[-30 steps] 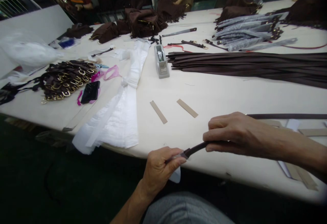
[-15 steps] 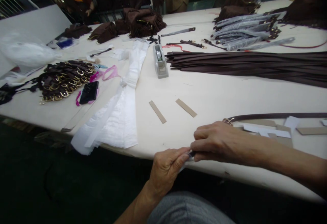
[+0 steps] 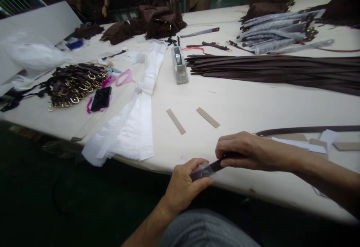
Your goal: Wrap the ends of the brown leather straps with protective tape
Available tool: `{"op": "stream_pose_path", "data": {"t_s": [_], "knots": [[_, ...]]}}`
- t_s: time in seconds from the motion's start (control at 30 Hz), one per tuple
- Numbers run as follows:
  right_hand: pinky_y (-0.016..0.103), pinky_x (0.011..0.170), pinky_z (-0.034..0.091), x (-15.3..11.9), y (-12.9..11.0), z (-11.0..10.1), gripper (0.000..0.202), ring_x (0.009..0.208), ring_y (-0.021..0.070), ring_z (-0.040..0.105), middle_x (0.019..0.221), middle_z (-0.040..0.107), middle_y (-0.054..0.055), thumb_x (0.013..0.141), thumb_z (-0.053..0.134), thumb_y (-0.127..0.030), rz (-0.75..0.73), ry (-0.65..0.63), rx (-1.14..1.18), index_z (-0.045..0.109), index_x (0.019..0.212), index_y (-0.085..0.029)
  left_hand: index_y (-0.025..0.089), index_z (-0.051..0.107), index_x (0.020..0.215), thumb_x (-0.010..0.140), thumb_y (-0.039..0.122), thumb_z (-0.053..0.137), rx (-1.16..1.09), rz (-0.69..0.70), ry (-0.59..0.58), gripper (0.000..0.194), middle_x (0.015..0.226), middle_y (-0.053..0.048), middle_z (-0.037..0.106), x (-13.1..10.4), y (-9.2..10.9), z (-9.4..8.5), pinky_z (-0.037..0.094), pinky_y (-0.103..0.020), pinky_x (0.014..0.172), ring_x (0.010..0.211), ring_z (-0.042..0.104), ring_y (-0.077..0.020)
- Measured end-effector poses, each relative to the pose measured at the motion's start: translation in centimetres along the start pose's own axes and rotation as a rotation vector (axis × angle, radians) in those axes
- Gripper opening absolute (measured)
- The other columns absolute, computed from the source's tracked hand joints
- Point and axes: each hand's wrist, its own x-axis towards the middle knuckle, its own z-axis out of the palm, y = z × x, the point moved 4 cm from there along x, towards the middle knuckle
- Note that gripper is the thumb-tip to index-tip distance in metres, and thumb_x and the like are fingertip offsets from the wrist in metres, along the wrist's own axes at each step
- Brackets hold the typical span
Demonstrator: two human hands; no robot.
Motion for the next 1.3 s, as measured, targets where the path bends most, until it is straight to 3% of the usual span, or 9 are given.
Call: {"op": "stream_pose_path", "data": {"t_s": [0.17,0.27,0.37,0.5,0.67,0.87,1.03,1.2,1.3], "knots": [[0.021,0.062,0.038,1.1,-1.1,0.6,0.011,0.071,0.0115,0.052,0.08,0.058,0.002,0.088,0.049,-0.024,-0.018,0.006,-0.026,0.056,0.088,-0.016,0.022,0.06,0.108,0.076,0.033,0.062,-0.024,-0.037,-0.095,0.033,0.071,0.002,0.063,0.1,-0.3,0.4,0.045,-0.021,0.061,0.062,0.057,-0.0127],[0.023,0.061,0.039,1.0,0.0,0.6,0.027,0.072,0.014,0.056,0.083,0.061,0.005,0.087,0.05,-0.04,0.075,-0.004,-0.073,0.056,0.099,-0.016,0.021,0.063,0.098,0.076,0.035,0.062,-0.012,-0.024,-0.055,0.025,0.073,0.002,0.062,-0.1,-0.4,-0.1,0.044,-0.021,0.063,0.066,0.057,-0.0125],[0.022,0.055,0.036,0.6,1.5,0.8,0.035,0.061,0.0132,0.054,0.071,0.061,0.003,0.085,0.047,-0.05,0.149,-0.075,-0.128,0.059,0.089,-0.017,0.019,0.062,0.092,0.075,0.034,0.063,-0.062,-0.056,-0.095,0.023,0.069,0.003,0.059,-0.2,-0.7,-0.2,0.043,-0.019,0.059,0.061,0.056,-0.0107],[0.022,0.055,0.033,0.6,1.3,0.8,0.033,0.06,0.0116,0.053,0.068,0.06,0.001,0.087,0.047,-0.047,0.06,-0.078,-0.142,0.059,0.081,-0.017,0.015,0.056,0.079,0.075,0.036,0.061,-0.146,-0.184,-0.267,0.021,0.053,0.005,0.053,0.3,-1.8,0.5,0.036,-0.017,0.045,0.046,0.052,-0.0089],[0.022,0.054,0.033,1.9,-0.4,1.2,0.028,0.059,0.0125,0.055,0.067,0.061,0.002,0.086,0.05,-0.041,0.018,-0.093,-0.234,0.061,0.079,-0.017,0.014,0.057,0.08,0.072,0.038,0.063,-0.196,-0.231,-0.334,0.026,0.059,0.003,0.053,1.0,-2.0,0.9,0.037,-0.017,0.041,0.044,0.048,-0.0075],[0.024,0.064,0.039,2.6,-1.3,1.0,0.027,0.075,0.0156,0.061,0.085,0.066,0.005,0.087,0.05,-0.04,-0.07,-0.111,-0.176,0.061,0.103,-0.02,0.017,0.063,0.096,0.067,0.03,0.07,-0.084,-0.006,-0.249,0.032,0.073,0.001,0.057,1.1,0.5,-0.5,0.037,-0.017,0.048,0.057,0.047,-0.0089],[0.023,0.058,0.037,1.8,0.2,0.3,0.035,0.067,0.0144,0.058,0.076,0.064,0.004,0.086,0.049,-0.047,-0.06,-0.073,-0.174,0.061,0.098,-0.016,0.017,0.058,0.096,0.062,0.041,0.073,0.088,-0.032,-0.184,0.044,0.064,0.005,0.049,1.0,0.7,-1.6,0.033,-0.018,0.048,0.056,0.043,-0.0088],[0.024,0.054,0.034,2.3,-1.5,1.8,0.024,0.063,0.0156,0.058,0.075,0.064,0.005,0.087,0.051,-0.036,-0.067,-0.062,-0.465,0.061,0.098,-0.018,0.018,0.054,0.101,0.061,0.039,0.075,0.098,0.028,-0.182,0.05,0.079,0.002,0.057,1.2,0.8,-1.2,0.038,-0.021,0.06,0.069,0.048,-0.0123],[0.025,0.057,0.036,1.8,-1.6,0.9,0.029,0.069,0.0182,0.06,0.078,0.064,0.006,0.085,0.054,-0.039,-0.014,-0.024,-0.483,0.059,0.103,-0.017,0.019,0.052,0.108,0.062,0.041,0.073,0.115,0.013,-0.147,0.055,0.077,0.003,0.056,1.1,0.9,-1.6,0.037,-0.022,0.06,0.068,0.048,-0.0126]]}}
